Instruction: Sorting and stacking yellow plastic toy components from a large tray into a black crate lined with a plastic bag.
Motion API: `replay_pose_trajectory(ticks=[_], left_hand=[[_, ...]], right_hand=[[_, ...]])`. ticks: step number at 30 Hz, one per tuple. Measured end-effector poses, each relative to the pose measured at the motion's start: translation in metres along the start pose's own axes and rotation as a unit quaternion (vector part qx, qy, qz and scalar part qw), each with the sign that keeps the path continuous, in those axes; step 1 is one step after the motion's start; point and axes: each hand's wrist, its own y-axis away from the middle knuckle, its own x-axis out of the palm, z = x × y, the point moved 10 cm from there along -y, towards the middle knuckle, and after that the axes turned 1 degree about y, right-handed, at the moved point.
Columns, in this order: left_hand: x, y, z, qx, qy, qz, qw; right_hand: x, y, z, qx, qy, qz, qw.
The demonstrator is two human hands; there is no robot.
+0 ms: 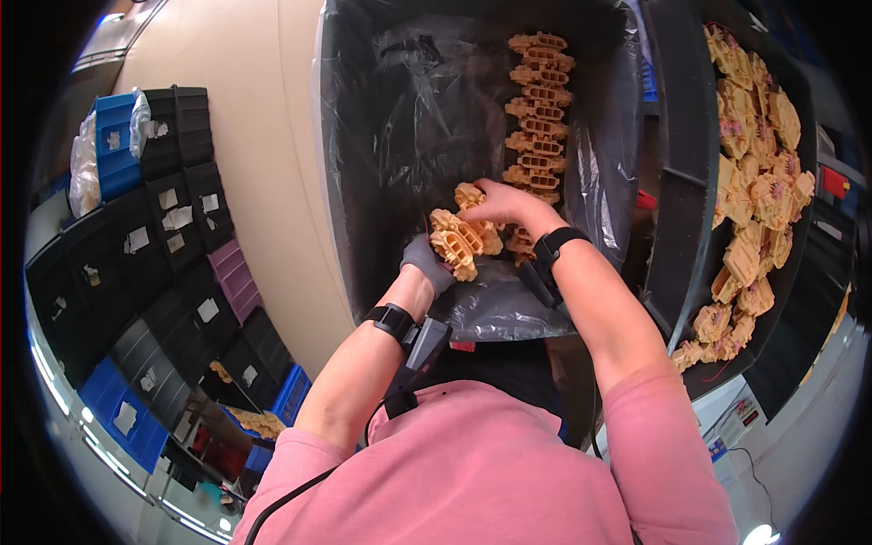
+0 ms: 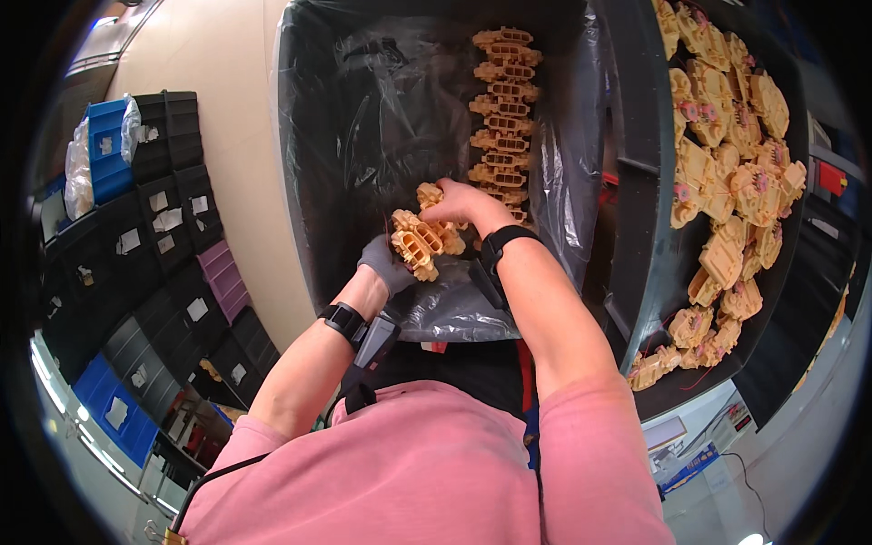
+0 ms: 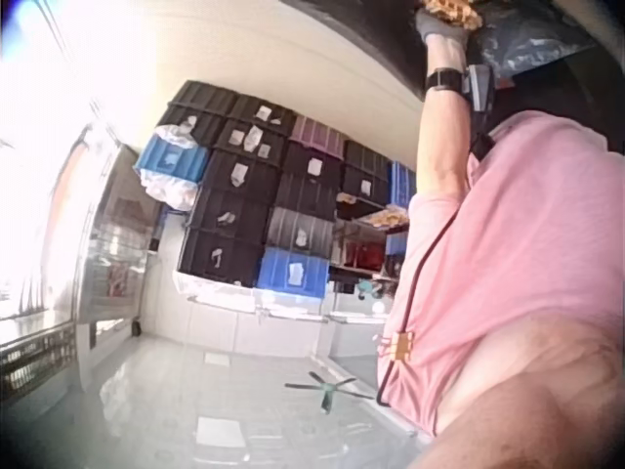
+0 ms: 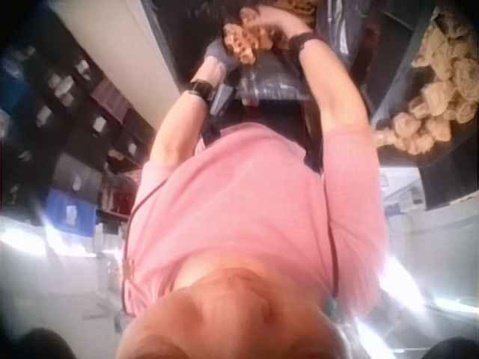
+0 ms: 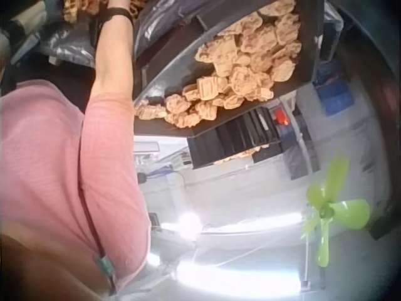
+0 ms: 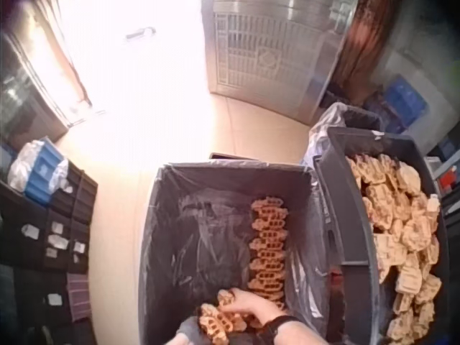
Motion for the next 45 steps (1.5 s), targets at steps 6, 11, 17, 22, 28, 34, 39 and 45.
replay_pose_trajectory(ticks=[6,11,17,22,28,34,39,45], left_hand=[[0.038,0.007,0.024,-0.043,0.026,0.078,0.996],[0.019,-0.026,0.034,-0.023,0.016,0.038,0.999],[-0.006,-0.037,0.034,-0.051,-0.203,-0.076,0.975],[-0.007,-0.021,0.03,-0.08,-0.226,-0.064,0.969],[0.015,-0.019,-0.01,0.132,-0.739,-0.062,0.658],[0.039,0.0,0.012,0.018,-0.816,-0.005,0.578],[0.02,-0.047,0.018,0.127,-0.771,0.019,0.624],[0.009,-0.069,0.009,0.176,-0.835,0.029,0.52]], right_hand=[[-0.004,-0.013,0.019,0.004,0.144,0.047,0.988],[0.004,-0.021,0.015,0.011,0.251,0.018,0.968],[0.026,-0.014,0.014,-0.042,0.308,-0.05,0.949],[0.024,-0.003,0.003,-0.062,0.252,-0.04,0.965],[0.031,0.004,-0.005,-0.071,0.239,-0.014,0.968],[0.033,0.0,0.0,-0.126,0.246,0.001,0.961],[0.032,0.003,-0.009,-0.093,0.21,0.021,0.973],[0.034,0.013,0.002,-0.111,0.298,-0.081,0.945]])
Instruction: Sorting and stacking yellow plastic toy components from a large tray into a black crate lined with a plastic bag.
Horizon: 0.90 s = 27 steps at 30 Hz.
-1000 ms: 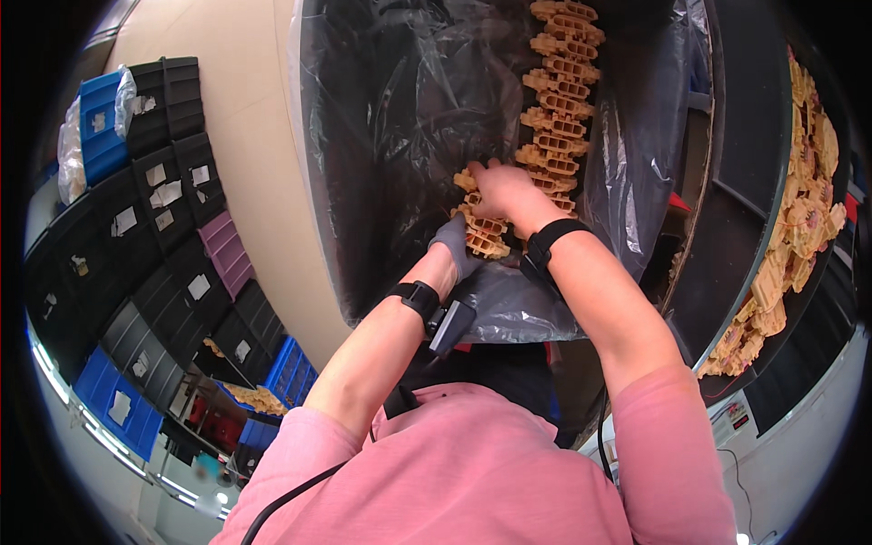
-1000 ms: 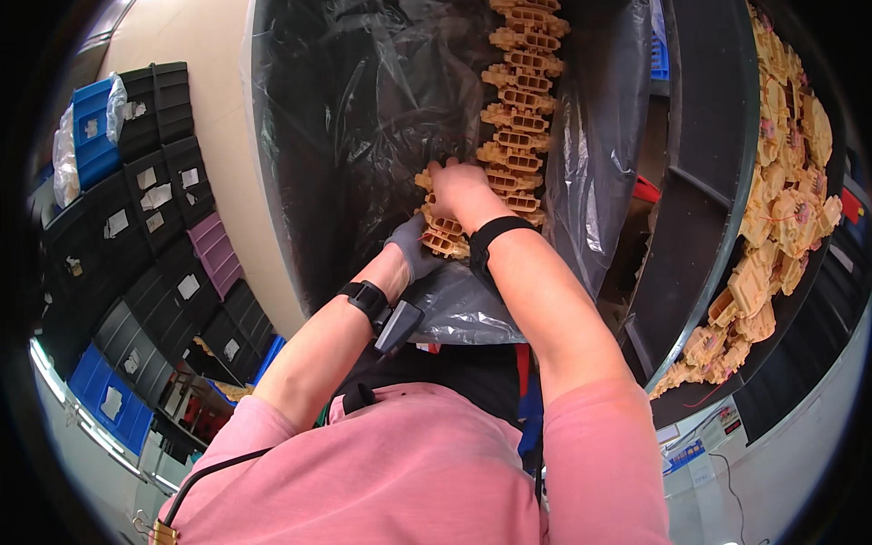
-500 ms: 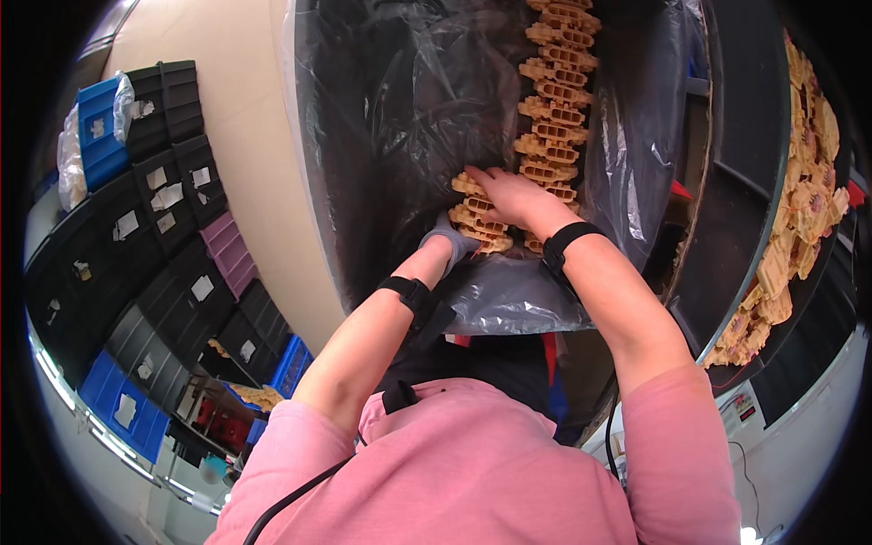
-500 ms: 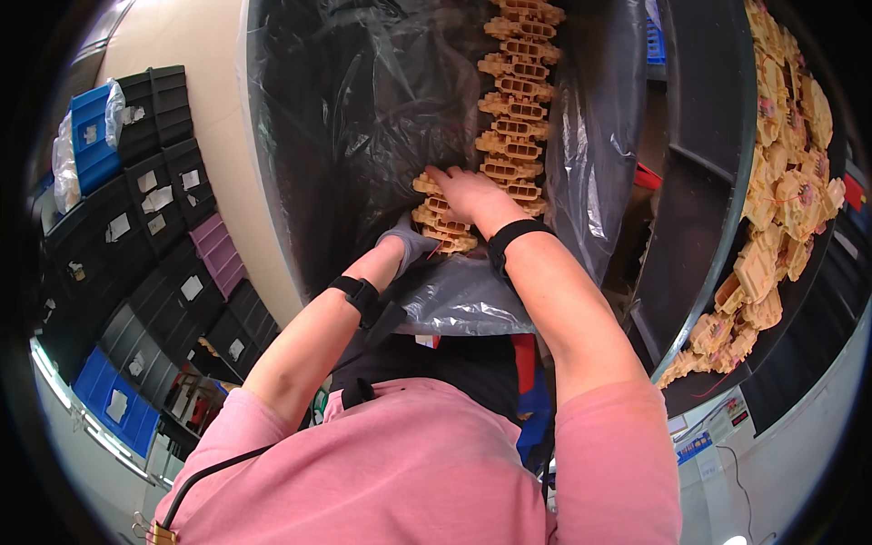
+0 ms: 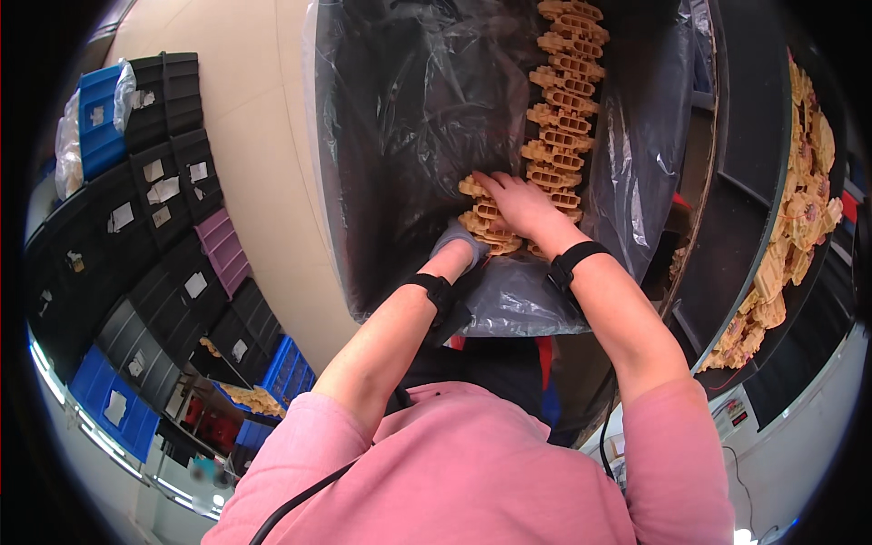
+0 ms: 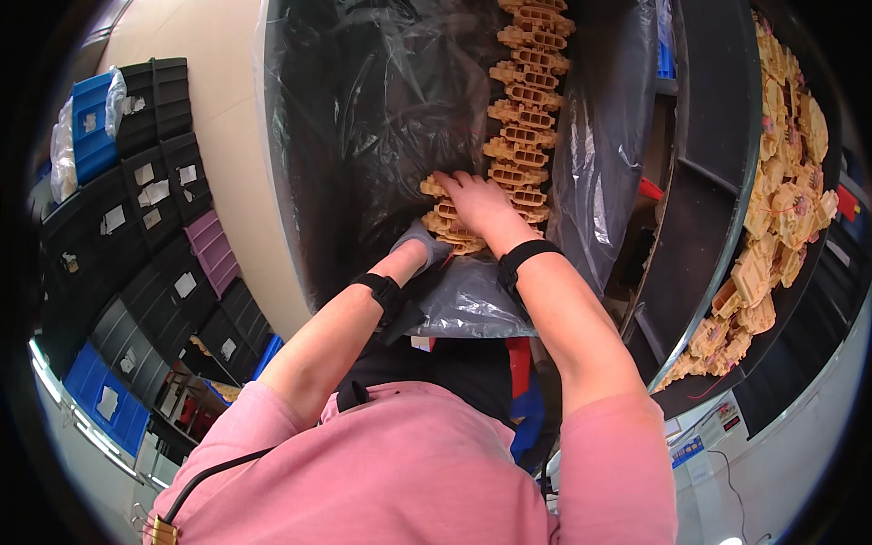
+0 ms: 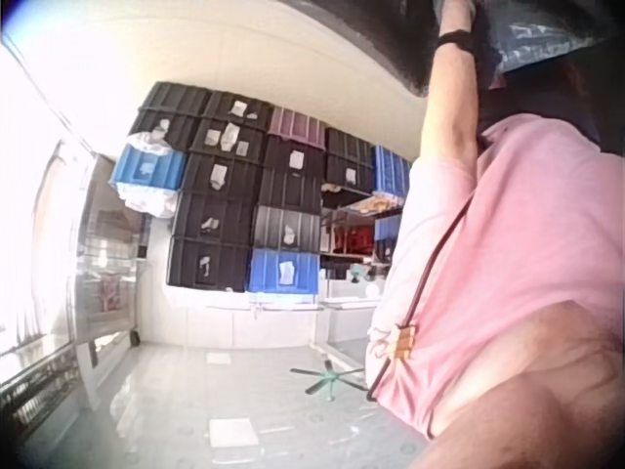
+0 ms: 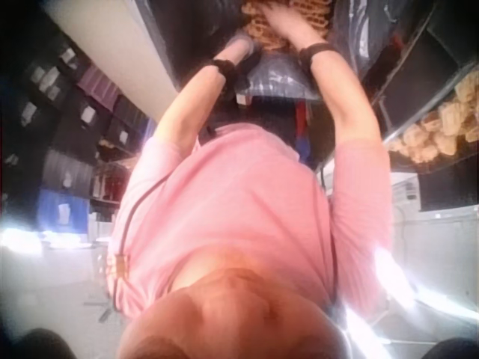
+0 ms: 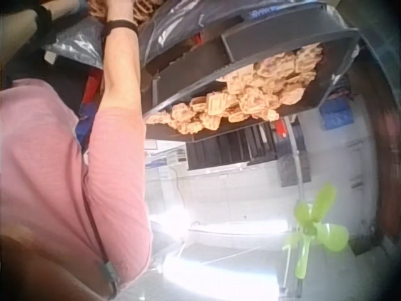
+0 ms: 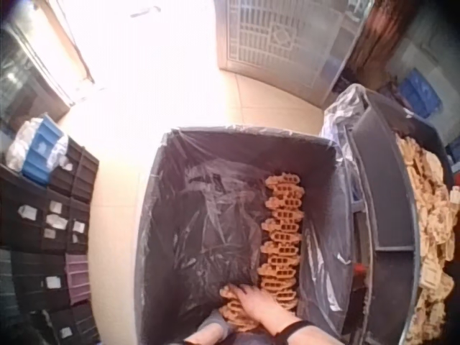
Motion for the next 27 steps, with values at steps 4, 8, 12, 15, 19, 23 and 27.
replay_pose_trajectory(ticks=[4,8,12,15,19,23,27], left_hand=[[-0.008,0.015,0.034,-0.143,0.012,-0.023,0.989],[-0.025,0.028,0.017,-0.15,-0.088,0.009,0.985],[-0.049,0.058,-0.037,-0.056,-0.071,0.059,0.994],[-0.056,0.063,-0.025,-0.09,-0.116,0.029,0.989],[-0.085,0.118,-0.07,0.048,0.045,0.108,0.992],[-0.143,0.216,-0.099,0.106,0.154,0.106,0.977],[-0.177,0.284,-0.115,0.138,0.114,0.08,0.981]], right_hand=[[-0.003,-0.006,0.006,0.015,0.045,-0.009,0.999],[0.004,-0.005,0.006,0.038,0.078,-0.012,0.996],[-0.008,0.002,0.009,0.06,0.09,-0.024,0.994],[-0.046,0.025,0.022,0.086,0.053,-0.114,0.988],[-0.096,0.08,0.068,0.012,-0.125,-0.213,0.969],[-0.154,0.206,0.109,-0.033,-0.388,-0.24,0.889],[-0.167,0.363,0.036,0.144,-0.465,-0.388,0.783]])
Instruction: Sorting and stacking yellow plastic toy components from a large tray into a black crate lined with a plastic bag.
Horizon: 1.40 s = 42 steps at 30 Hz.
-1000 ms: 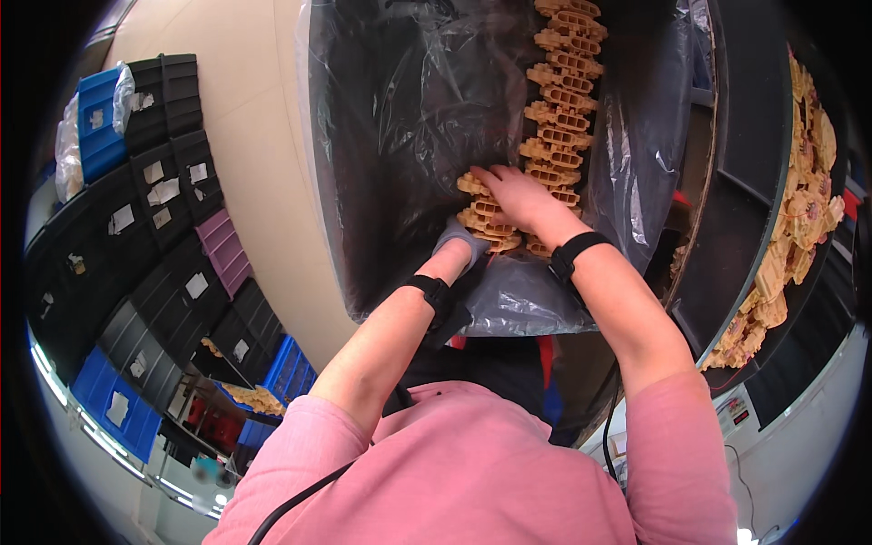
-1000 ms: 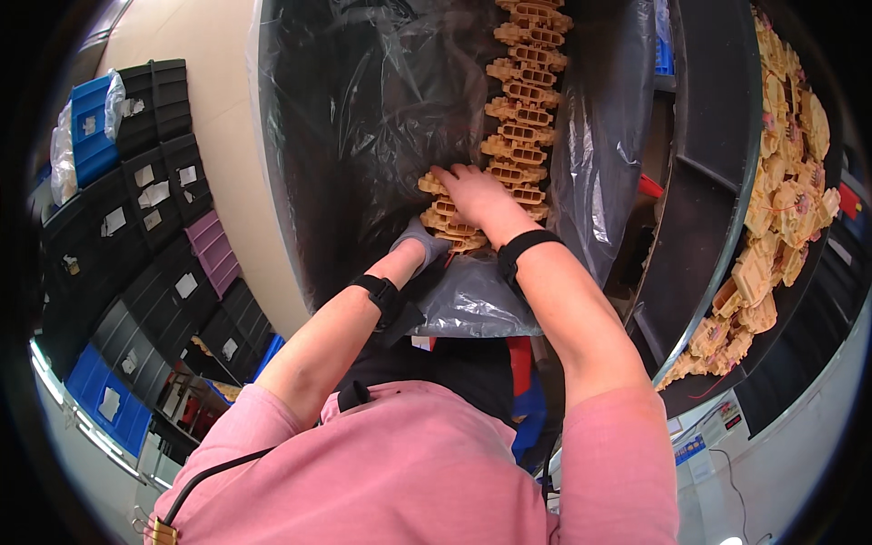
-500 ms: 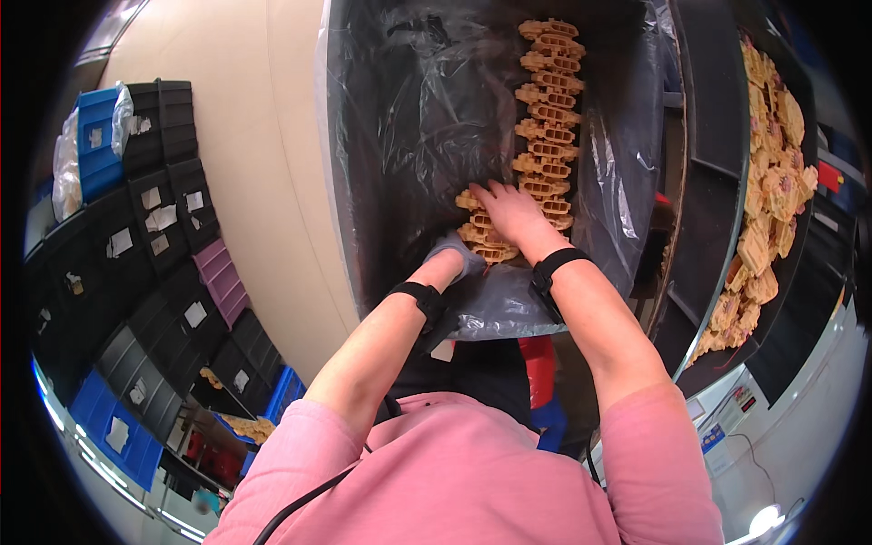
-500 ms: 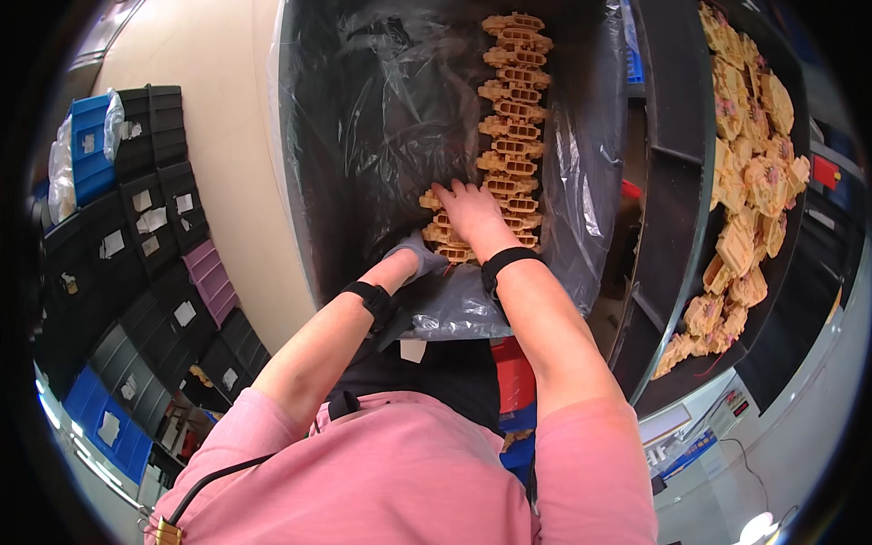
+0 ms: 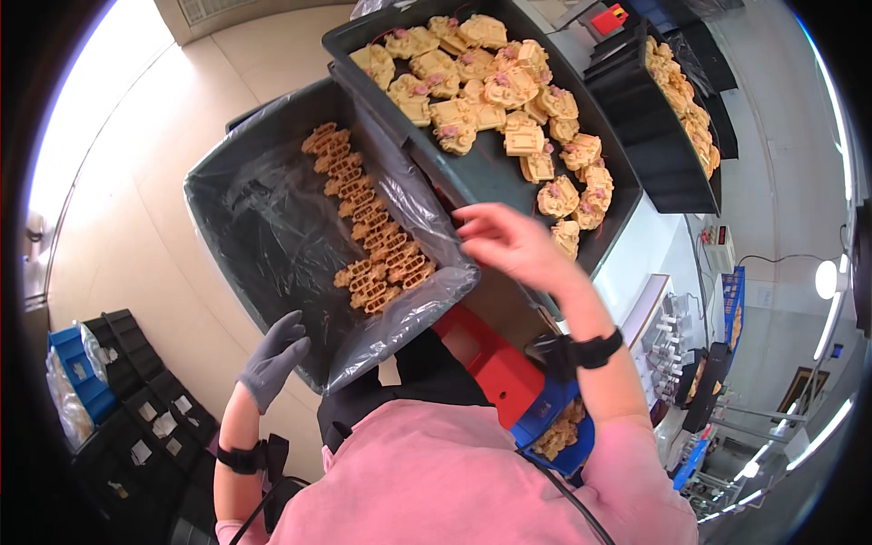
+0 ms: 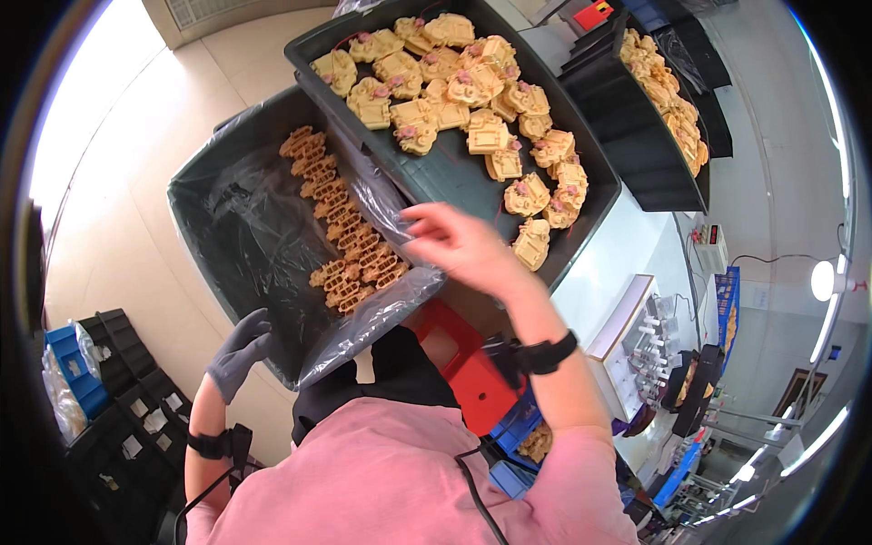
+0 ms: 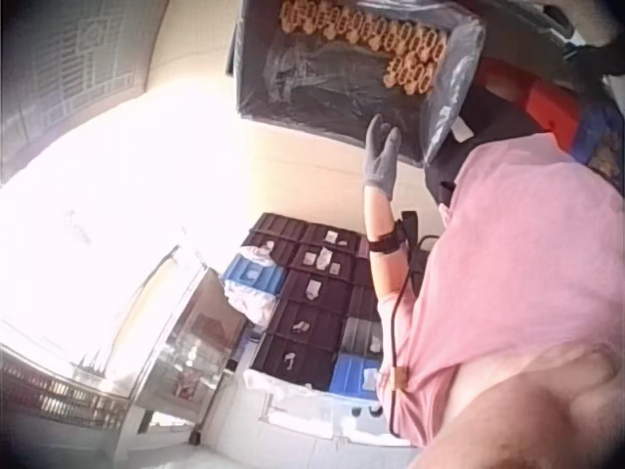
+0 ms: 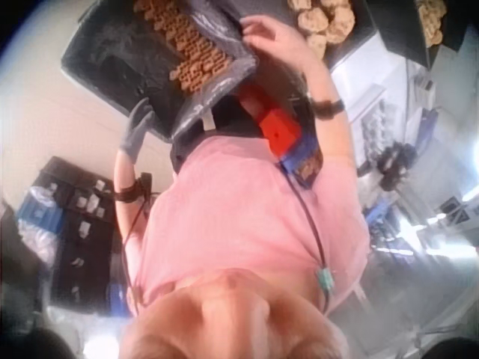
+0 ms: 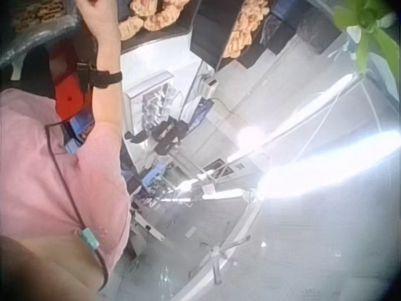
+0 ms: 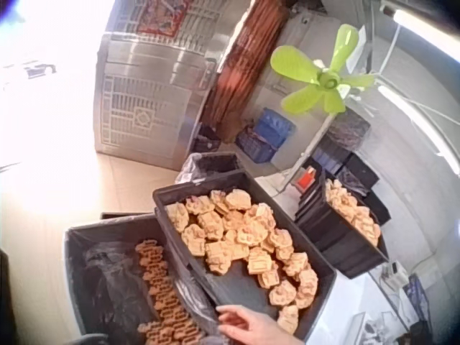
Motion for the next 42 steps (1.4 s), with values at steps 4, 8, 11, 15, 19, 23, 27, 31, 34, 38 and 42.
replay_pose_trajectory(ticks=[4,8,11,15,19,23,27,31,34,38,42], left_hand=[[0.043,0.007,-0.058,0.083,-0.036,-0.006,0.996],[0.135,-0.001,-0.108,0.137,0.067,0.03,0.988],[0.209,-0.017,-0.124,0.133,0.051,0.092,0.986],[0.27,-0.035,-0.148,0.189,-0.084,0.146,0.967],[0.287,-0.041,-0.184,0.259,-0.107,0.061,0.958],[0.296,-0.051,-0.184,0.188,0.143,0.132,0.963],[0.294,-0.045,-0.159,0.063,0.268,0.157,0.948],[0.262,-0.047,-0.123,0.037,0.346,0.122,0.93],[0.249,-0.042,-0.11,0.013,0.418,0.052,0.907],[0.245,-0.045,-0.118,0.054,0.468,0.075,0.879],[0.244,-0.054,-0.11,0.058,0.544,0.068,0.834]], right_hand=[[-0.164,0.038,-0.107,0.156,0.383,-0.192,0.89],[-0.172,0.032,-0.165,0.18,0.399,-0.07,0.896],[-0.172,0.03,-0.17,0.116,0.338,-0.054,0.933],[-0.171,0.043,-0.141,0.031,0.266,-0.059,0.962],[-0.151,0.062,-0.049,-0.084,0.158,-0.041,0.983],[-0.11,0.064,-0.013,-0.054,-0.082,0.108,0.989],[-0.132,0.026,-0.097,-0.098,0.165,0.015,0.981],[-0.083,0.022,-0.164,-0.018,0.219,0.142,0.965],[-0.09,0.022,-0.163,-0.004,0.274,0.133,0.953],[-0.125,0.036,-0.115,-0.055,0.262,0.075,0.961],[-0.137,0.054,-0.075,0.0,-0.021,0.047,0.999]])
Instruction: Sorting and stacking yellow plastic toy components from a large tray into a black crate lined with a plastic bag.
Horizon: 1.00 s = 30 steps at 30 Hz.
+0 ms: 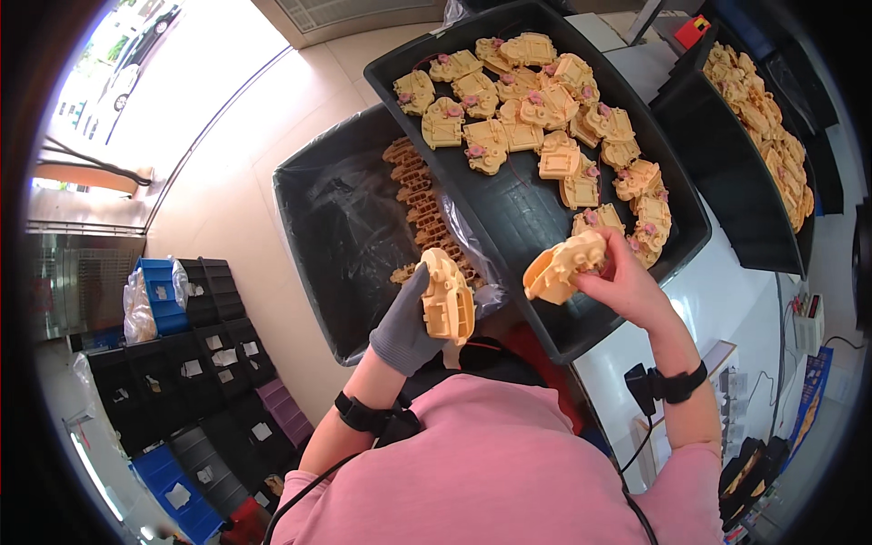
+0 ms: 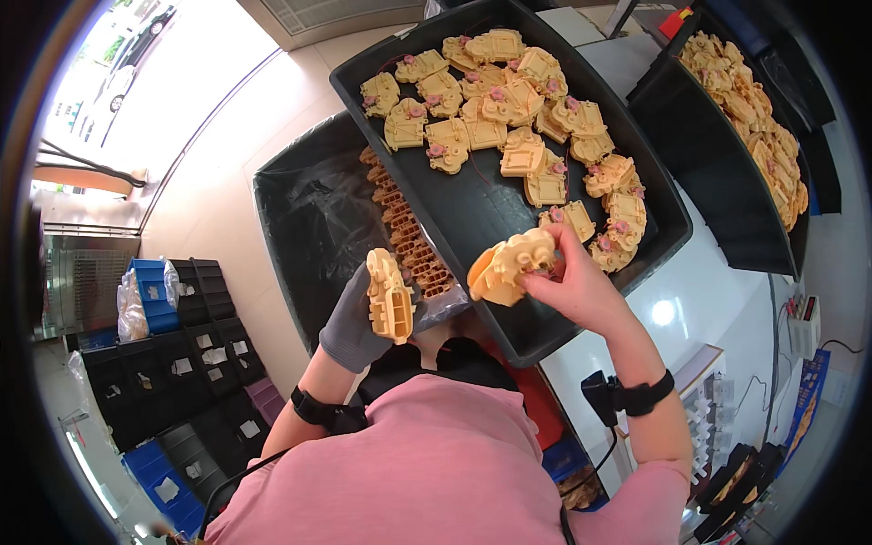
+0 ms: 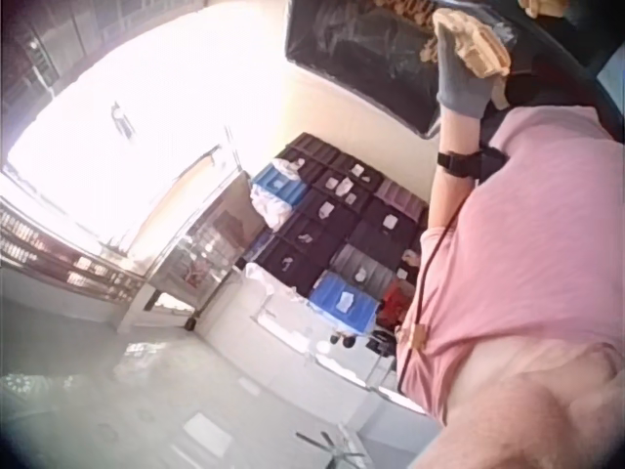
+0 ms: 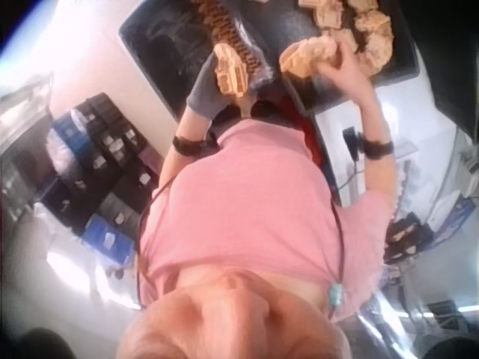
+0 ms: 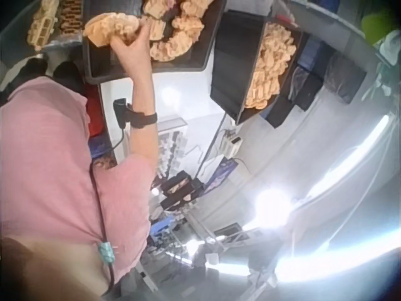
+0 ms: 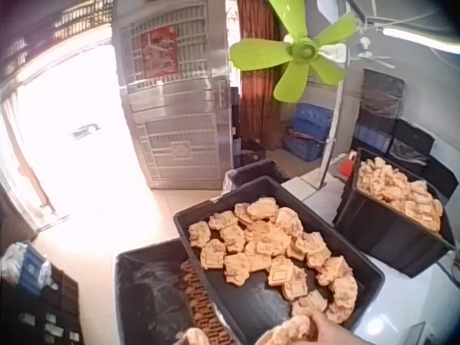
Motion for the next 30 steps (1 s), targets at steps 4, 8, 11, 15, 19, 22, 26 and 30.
replay_pose_trajectory(ticks=[4,8,11,15,19,22,26,30], left_hand=[[0.004,0.0,-0.01,0.034,0.029,-0.016,0.999],[0.008,-0.005,-0.02,0.089,0.019,0.002,0.996],[0.006,-0.011,-0.023,0.104,-0.001,0.005,0.995],[0.014,-0.01,-0.022,0.117,-0.001,-0.024,0.993],[0.017,-0.015,-0.041,0.253,-0.147,-0.01,0.956],[0.021,-0.02,-0.03,0.187,-0.007,0.008,0.982],[0.035,-0.018,-0.03,0.172,0.013,-0.01,0.985],[0.032,-0.01,-0.051,0.308,-0.238,-0.093,0.917]], right_hand=[[0.034,0.019,0.039,-0.019,-0.351,-0.006,0.936],[0.093,0.025,0.043,0.029,-0.43,0.06,0.9],[0.12,0.017,0.037,0.017,-0.399,0.072,0.914],[0.135,0.004,0.024,0.037,-0.414,0.044,0.908],[0.128,-0.002,0.015,0.046,-0.421,0.0,0.906],[0.126,-0.006,0.015,0.036,-0.428,-0.009,0.903],[0.127,-0.014,0.018,0.037,-0.437,-0.007,0.899],[0.138,-0.022,0.024,0.044,-0.401,0.006,0.915]])
